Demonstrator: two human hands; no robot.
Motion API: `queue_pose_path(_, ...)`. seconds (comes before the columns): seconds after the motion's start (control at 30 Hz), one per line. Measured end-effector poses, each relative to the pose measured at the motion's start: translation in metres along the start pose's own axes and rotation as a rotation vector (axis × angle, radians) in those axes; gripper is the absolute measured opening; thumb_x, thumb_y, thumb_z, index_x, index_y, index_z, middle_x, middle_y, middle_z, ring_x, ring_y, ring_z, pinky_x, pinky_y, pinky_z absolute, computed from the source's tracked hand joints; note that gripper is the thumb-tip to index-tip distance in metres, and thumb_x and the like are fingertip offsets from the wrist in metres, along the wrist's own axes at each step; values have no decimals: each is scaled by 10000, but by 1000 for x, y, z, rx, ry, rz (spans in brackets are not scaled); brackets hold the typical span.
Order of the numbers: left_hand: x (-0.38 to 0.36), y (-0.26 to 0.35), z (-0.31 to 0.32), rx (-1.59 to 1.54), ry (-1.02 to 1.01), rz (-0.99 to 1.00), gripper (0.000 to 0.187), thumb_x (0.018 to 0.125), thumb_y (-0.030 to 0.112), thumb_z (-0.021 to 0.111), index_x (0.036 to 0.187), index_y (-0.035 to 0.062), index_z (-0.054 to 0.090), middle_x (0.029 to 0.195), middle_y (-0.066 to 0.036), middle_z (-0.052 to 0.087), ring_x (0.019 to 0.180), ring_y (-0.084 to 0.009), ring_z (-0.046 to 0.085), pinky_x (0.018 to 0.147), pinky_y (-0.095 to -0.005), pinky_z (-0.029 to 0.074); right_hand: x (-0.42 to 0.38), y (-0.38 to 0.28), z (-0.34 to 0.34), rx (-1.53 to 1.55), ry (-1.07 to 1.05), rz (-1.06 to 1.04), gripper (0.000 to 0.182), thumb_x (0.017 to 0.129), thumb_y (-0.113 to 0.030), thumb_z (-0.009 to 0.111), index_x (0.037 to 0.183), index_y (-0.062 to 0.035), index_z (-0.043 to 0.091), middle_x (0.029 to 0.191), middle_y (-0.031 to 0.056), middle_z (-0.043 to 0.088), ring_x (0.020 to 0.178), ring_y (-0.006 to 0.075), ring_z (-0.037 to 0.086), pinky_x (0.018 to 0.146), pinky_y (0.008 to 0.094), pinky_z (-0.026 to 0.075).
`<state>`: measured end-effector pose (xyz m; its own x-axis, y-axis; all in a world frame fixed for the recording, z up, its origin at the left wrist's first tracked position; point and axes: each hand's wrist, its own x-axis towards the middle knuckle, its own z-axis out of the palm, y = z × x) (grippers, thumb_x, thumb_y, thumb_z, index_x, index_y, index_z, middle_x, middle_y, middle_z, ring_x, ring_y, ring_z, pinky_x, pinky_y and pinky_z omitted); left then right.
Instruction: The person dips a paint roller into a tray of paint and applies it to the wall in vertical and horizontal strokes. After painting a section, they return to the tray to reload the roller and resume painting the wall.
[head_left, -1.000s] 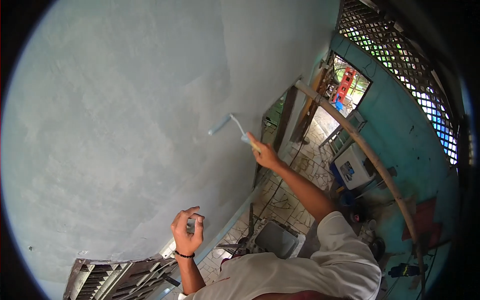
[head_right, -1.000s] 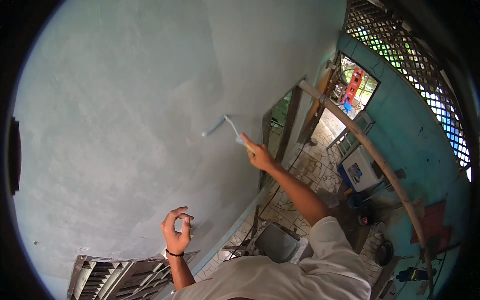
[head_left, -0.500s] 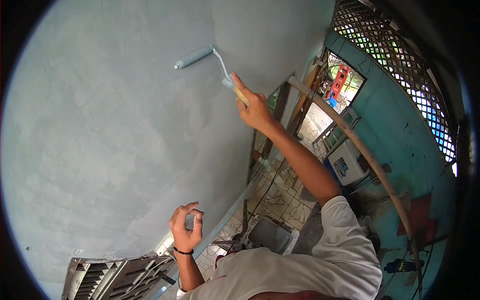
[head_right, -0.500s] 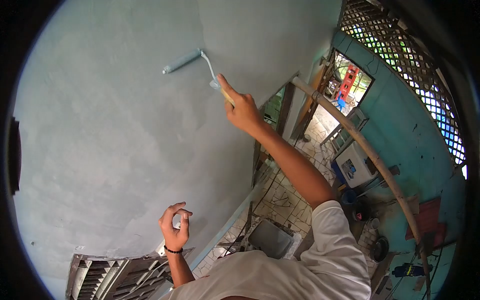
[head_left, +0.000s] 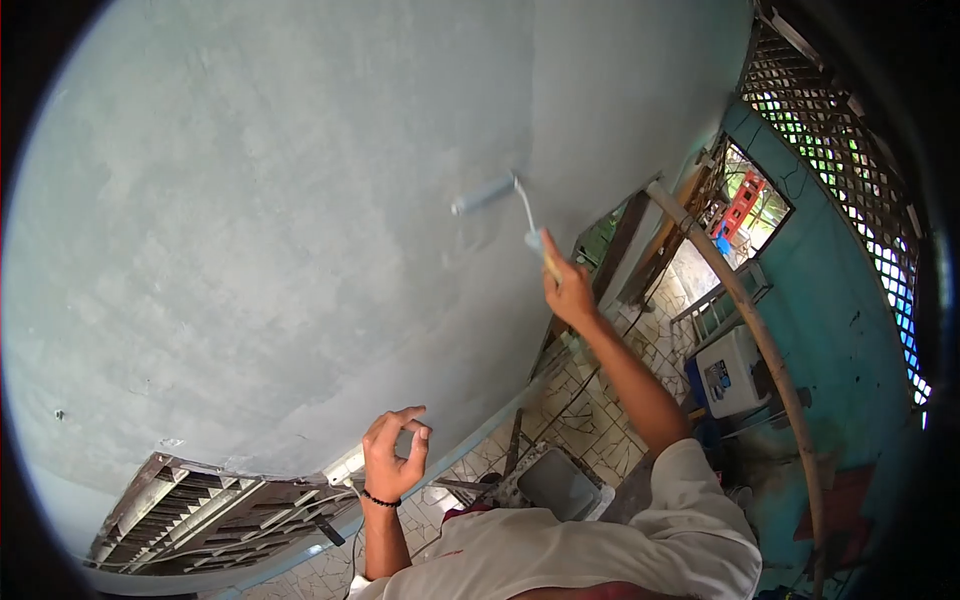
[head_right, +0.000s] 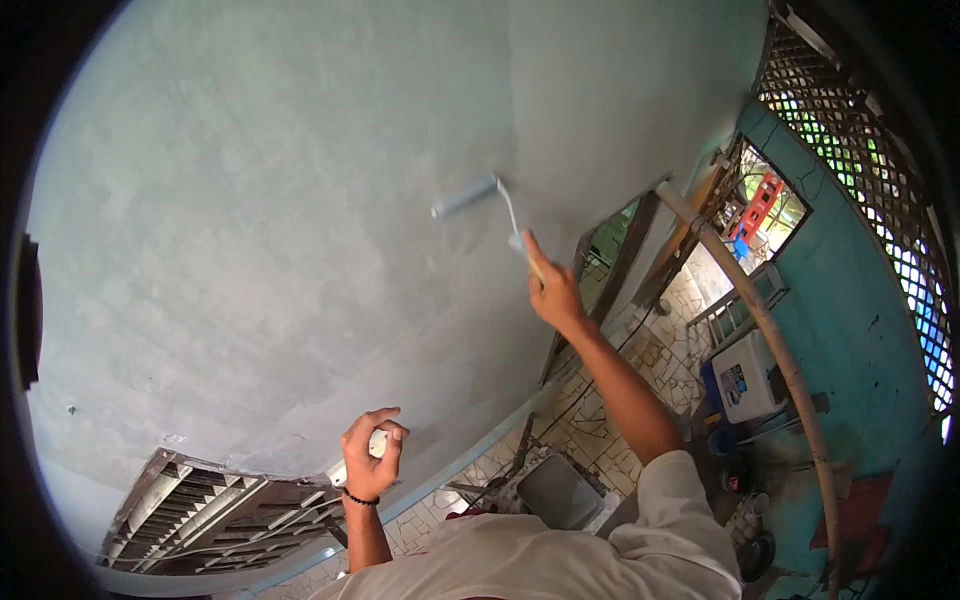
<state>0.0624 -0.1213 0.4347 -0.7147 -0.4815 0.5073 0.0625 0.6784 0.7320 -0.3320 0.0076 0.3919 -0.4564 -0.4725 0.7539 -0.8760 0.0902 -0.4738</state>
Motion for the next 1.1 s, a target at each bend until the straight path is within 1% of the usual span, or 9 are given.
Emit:
queue_pose_path(0.1, 4, 3, 6, -20, -24, 9, 243, 864, 55, 702, 1101, 4, 721, 771, -93, 727, 749, -290, 682, 763, -391, 533, 68, -36, -23, -49, 80, -97, 772, 919, 63, 627, 1627, -157, 414, 1011, 314, 728, 898, 477, 727, 739, 476, 586)
queue_pose_path(0.17, 8, 7, 9, -26, -20, 44, 244, 863, 51, 703, 1102, 5, 718, 770, -92, 726, 747, -286, 679, 758, -390, 531, 94, -64, -36, -36, 50, -37, 788, 916, 66, 628, 1634, -162, 399, 1008, 310, 729, 893, 476, 727, 744, 482, 582)
queue_pose_path(0.3, 9, 10, 8, -26, -21, 48, 235, 870, 59, 708, 1100, 8, 714, 766, -86, 726, 741, -282, 674, 754, -388, 528, 73, -54, -18, -24, 99, -89, 827, 909, 63, 639, 1650, -184, 368, 956, 293, 732, 883, 488, 721, 737, 500, 565)
queue_pose_path(0.4, 6, 7, 1, 0, -2, 54, 230, 875, 64, 706, 1098, 10, 716, 761, -85, 725, 737, -282, 673, 752, -387, 528, 1, -13, 14, 32, -56, 88, 762, 925, 58, 628, 1630, -117, 398, 1310, 323, 664, 1087, 512, 675, 869, 443, 592)
queue_pose_path(0.57, 2, 4, -7, 33, 7, 22, 219, 884, 66, 697, 1095, 12, 720, 755, -83, 725, 738, -280, 679, 759, -385, 532, -67, 15, 38, -35, -156, 214, 771, 926, 61, 626, 1636, -126, 390, 1194, 341, 700, 1080, 507, 691, 837, 467, 597)
queue_pose_path(0.67, 2, 4, -5, 19, 13, 8, 219, 884, 64, 697, 1096, 12, 720, 756, -83, 727, 747, -280, 685, 767, -386, 535, -28, 4, 25, -27, -15, 30, 801, 906, 55, 647, 1633, -179, 407, 781, 256, 691, 763, 489, 695, 663, 520, 540)
queue_pose_path(0.7, 3, 5, -3, 14, 11, 16, 218, 884, 60, 697, 1095, 12, 719, 757, -83, 728, 751, -281, 688, 771, -387, 536, -5, -6, 15, -60, 15, -20, 778, 917, 49, 634, 1628, -176, 414, 749, 244, 673, 732, 477, 689, 640, 513, 532)
queue_pose_path(0.87, 8, 6, 11, -4, -18, 53, 210, 877, 59, 701, 1080, 10, 722, 760, -85, 729, 751, -283, 687, 770, -389, 536, 91, -70, -19, -38, 105, -108, 786, 911, 75, 598, 1632, -170, 401, 722, 233, 648, 707, 453, 681, 629, 511, 526)
queue_pose_path(1.1, 6, 9, 11, 2, -18, 24, 206, 877, 71, 708, 1071, 7, 727, 769, -89, 730, 766, -285, 690, 771, -393, 538, 14, -38, 29, 64, 57, 11, 794, 905, 73, 608, 1634, -145, 385, 826, 266, 698, 760, 471, 695, 665, 516, 543)
